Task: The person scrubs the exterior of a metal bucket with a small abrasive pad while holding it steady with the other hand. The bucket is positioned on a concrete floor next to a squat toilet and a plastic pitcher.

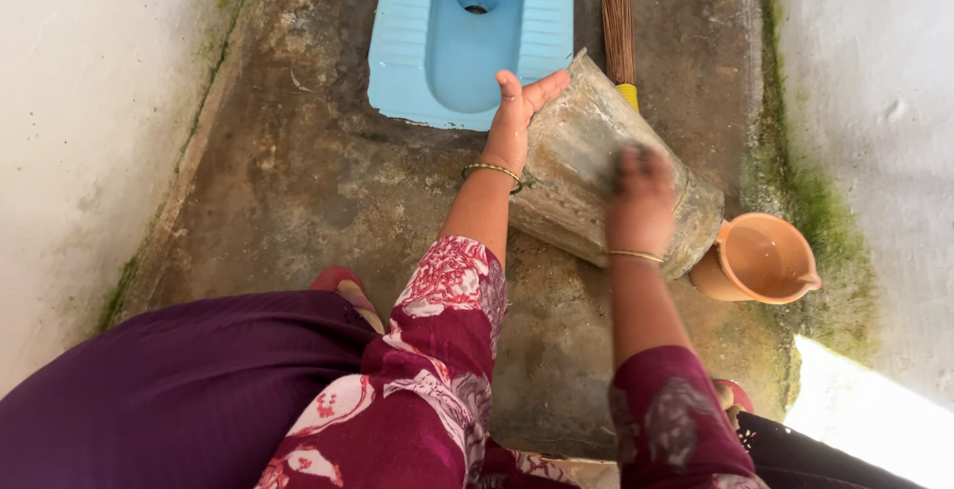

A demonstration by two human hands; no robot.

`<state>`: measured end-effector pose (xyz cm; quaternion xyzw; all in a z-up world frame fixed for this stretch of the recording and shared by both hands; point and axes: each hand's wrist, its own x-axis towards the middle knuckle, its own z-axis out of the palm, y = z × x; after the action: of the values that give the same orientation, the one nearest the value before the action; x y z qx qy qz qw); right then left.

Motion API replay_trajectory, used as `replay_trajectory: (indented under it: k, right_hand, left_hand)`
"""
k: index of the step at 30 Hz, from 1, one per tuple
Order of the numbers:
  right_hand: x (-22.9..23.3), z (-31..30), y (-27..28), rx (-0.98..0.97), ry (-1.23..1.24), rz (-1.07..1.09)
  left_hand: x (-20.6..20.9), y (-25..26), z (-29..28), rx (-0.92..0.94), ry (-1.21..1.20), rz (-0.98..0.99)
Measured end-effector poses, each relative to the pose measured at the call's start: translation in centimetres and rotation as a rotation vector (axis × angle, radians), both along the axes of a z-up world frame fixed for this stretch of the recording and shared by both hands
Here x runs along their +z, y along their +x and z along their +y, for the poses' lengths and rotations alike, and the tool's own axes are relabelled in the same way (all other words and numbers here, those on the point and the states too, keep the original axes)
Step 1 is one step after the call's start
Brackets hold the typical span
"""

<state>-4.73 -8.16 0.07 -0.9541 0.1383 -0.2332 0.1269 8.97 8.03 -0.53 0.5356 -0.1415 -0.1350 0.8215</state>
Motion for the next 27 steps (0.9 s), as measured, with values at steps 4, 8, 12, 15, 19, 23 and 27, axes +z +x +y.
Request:
replay_trajectory:
  k: [4,8,12,15,19,23,27]
  right_hand:
    - [0.6,-1.5,-0.5,-0.145,0.093,-0.152]
    - [-0.9,4.7,0.6,0.225,0.056,-0.205]
    - [-2.0,8.5,-0.2,0.433,-0.133,-0.211]
    - [-2.2,7.7,-3.2,0.468,-0.169,-0.25]
    - [-1.7,7.0,-3.9,0.402,-0.25,-0.296]
    - [-0.7,8.1,0.6,0.447,-0.155,-0.3]
    - [0.8,7.5,4.2,0.519,-0.106,-0.412]
  left_hand:
    - [0.9,-0.2,0.4,0.013,0.037,-0.024]
    - [0.6,-0.3,0.9,0.014,0.021,0.019]
    - [0.1,-1.0,2.5,-0.055,-0.079,0.073]
    - [-0.1,-1.6,2.9,-0.055,-0.06,0.066]
    - [0.0,-0.6,1.5,-0.065,0.0,-0.007]
    - [0.0,0.4,1.0,-0.134,-0.131,0.069]
    - [0.8,2.6,0.5,-0.208,-0.095,0.1]
